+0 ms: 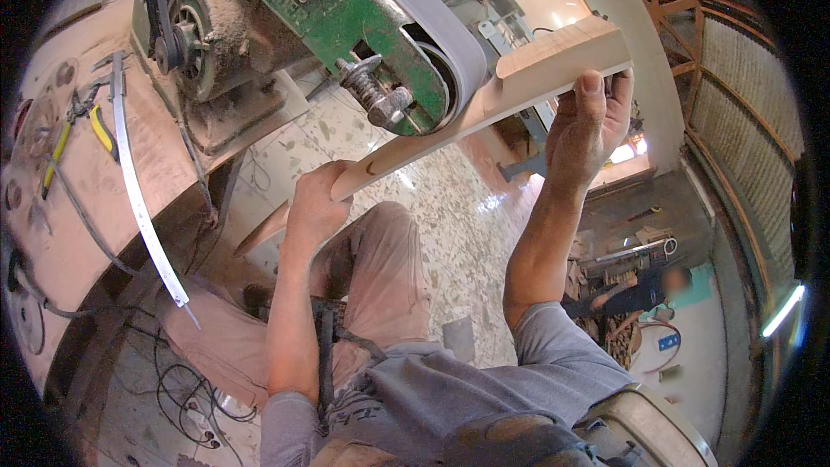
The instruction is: The person shapes a wooden guitar neck by pressing it against a running belt sander. The person checks the thickness of the wood with a caliper and touches the surface with their hand.
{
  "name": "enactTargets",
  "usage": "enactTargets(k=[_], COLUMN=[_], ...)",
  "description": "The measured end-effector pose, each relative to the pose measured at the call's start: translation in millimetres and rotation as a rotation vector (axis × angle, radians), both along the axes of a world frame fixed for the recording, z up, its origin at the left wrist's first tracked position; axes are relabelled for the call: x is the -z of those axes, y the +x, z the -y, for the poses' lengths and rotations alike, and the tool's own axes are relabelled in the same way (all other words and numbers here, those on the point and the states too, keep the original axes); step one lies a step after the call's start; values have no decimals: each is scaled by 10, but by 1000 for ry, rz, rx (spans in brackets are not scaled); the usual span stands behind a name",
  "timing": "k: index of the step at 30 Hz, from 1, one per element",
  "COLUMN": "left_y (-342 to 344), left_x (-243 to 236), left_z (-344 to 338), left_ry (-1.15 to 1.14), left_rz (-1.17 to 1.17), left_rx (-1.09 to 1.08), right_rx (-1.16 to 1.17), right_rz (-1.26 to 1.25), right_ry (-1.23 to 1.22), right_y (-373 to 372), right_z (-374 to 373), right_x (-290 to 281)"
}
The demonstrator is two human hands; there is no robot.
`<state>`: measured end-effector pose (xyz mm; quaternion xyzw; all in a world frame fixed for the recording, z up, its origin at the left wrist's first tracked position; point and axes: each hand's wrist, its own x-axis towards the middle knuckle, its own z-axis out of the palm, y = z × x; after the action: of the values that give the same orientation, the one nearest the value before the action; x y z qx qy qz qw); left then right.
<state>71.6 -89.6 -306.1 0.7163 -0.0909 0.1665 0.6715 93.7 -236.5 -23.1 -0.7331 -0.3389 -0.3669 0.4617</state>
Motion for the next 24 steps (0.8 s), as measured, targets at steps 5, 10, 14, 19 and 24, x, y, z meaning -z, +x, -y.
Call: enactTargets(k=[5, 10, 14, 19, 24], left_y=[26, 36, 47, 40, 28], left_x=[6, -162, -102, 36, 65], left_z=[6, -17, 0, 14, 24], left_ry=[8, 11, 11, -44, -36], left_rz=[30, 8, 12, 29, -16], left_rx=[37, 82, 85, 106, 120], right_rx=[-3, -15, 14, 4, 5], right_rz=[-32, 55, 50, 41, 43], right_ry=[-24, -33, -48, -56, -78], right_y=[-45, -13, -41, -62, -99], right_z=[-20, -33, -54, -69, -143], right_x=[-32, -158, -98, -35, 1])
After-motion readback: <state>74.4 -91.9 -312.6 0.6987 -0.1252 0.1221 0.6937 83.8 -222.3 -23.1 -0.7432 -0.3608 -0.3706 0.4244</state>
